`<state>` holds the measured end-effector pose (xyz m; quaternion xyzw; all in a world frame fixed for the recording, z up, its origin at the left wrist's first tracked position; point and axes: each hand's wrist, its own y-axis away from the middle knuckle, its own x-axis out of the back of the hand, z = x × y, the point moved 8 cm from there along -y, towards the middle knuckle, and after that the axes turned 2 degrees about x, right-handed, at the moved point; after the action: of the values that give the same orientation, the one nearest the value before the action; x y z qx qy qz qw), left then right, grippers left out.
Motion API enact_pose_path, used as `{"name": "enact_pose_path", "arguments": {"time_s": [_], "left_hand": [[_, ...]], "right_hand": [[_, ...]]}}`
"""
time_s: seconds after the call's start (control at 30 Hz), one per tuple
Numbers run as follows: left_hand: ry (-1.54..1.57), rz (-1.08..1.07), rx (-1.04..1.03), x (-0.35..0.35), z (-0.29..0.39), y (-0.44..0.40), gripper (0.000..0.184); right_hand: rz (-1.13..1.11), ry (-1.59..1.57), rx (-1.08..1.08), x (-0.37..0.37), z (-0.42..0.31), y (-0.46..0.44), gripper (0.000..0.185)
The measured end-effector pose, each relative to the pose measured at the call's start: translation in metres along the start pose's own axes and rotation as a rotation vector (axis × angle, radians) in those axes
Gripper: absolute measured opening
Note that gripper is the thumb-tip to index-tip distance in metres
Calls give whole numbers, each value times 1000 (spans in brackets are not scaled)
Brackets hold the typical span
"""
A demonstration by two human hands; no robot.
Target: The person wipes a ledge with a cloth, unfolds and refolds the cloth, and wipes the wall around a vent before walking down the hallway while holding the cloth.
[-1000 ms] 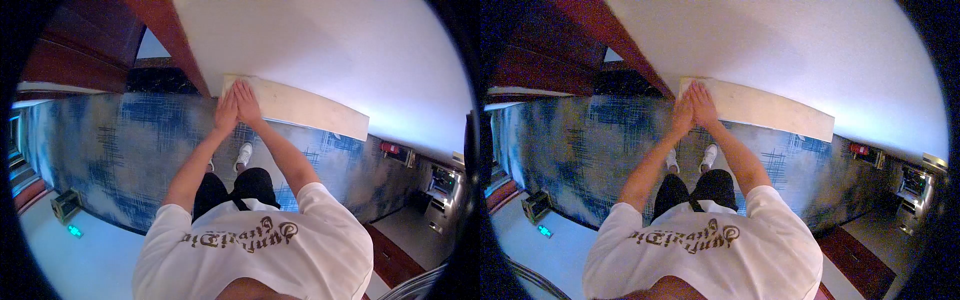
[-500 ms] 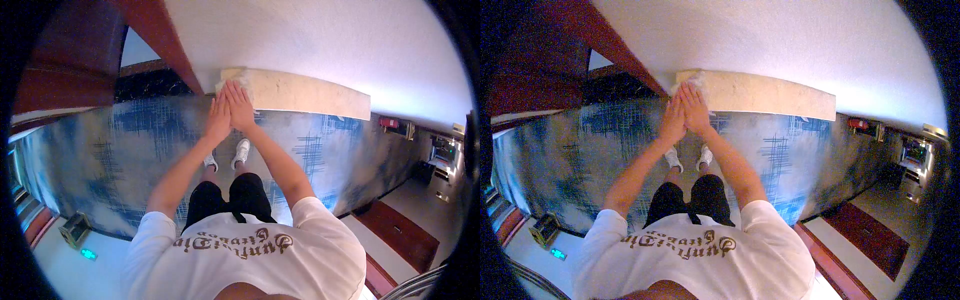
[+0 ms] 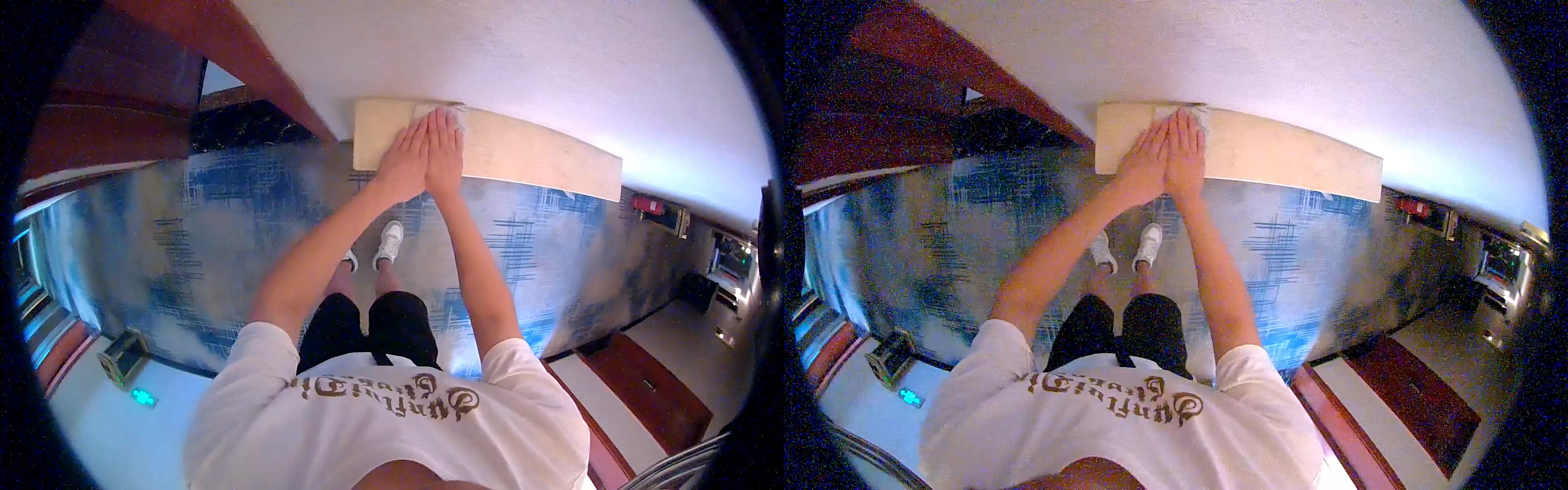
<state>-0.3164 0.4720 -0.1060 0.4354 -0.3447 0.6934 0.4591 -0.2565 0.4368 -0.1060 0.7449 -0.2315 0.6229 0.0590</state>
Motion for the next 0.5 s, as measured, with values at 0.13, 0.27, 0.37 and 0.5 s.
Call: {"name": "enact_pose_path", "arguments": {"time_s": [0.13, 0.27, 0.37, 0.5], "left_hand": [[-105, -27, 75, -1, -36, 14, 74], [-3, 41, 147, 39, -74, 46, 69], [117, 109, 191, 56, -84, 64, 67], [41, 175, 197, 36, -71, 74, 68]], "right_hand": [[-28, 135, -4, -24, -27, -20, 65], [3, -59, 38, -23, -81, -32, 66], [-8, -41, 115, -25, -104, -33, 66], [-24, 6, 171, -33, -95, -25, 62]]}}
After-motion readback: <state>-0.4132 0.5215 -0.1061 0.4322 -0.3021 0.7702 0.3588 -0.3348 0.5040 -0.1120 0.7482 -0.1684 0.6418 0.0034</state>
